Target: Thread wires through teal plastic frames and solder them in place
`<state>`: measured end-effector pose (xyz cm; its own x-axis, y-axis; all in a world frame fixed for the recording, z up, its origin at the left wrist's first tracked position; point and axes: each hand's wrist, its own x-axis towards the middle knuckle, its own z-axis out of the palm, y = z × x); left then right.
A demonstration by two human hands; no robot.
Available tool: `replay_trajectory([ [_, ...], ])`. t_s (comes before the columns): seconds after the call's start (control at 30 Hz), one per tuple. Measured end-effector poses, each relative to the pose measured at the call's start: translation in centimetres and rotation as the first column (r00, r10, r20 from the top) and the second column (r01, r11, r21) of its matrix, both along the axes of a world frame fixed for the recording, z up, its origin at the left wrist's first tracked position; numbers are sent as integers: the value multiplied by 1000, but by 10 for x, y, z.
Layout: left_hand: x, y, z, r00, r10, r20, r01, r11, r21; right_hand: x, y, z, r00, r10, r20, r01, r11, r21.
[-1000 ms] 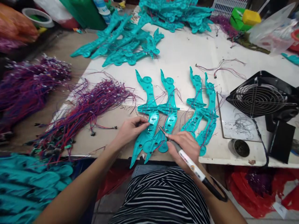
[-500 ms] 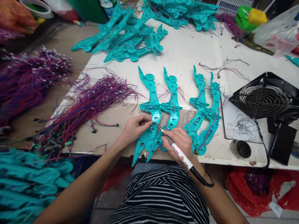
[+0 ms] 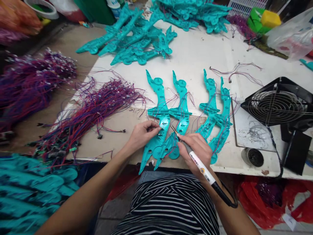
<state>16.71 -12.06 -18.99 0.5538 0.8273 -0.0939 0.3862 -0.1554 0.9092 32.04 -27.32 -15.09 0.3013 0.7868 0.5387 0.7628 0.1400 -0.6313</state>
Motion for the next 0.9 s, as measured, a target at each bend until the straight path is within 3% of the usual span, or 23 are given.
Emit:
replay_trajectory([
  [0.17,0,0,-1,1000,-5,4,4,1000,27,15,0,4,1000,-20,17,20,1000,7],
  [0.27,0,0,-1,1000,-4,7,4,1000,19,22,14,1,994,41,97,-39,999,-20],
  [0.4,0,1,-3,1000,4,-3,-4,1000,6,26,45,-13,949,182,257,-170,983,-69],
  [0.63,-1,1,-7,1000,-11,-5,11,1000,8,21,81,-37,893,286,349,-248,957,-149],
  [0.83,-4,3,-11,997,-72,-17,73,996,44,18,83,-34,889,344,303,-318,939,-133],
  [0.9,-11,1,-6,995,-95,-20,97,986,135,17,79,-30,886,366,285,-347,931,-116],
])
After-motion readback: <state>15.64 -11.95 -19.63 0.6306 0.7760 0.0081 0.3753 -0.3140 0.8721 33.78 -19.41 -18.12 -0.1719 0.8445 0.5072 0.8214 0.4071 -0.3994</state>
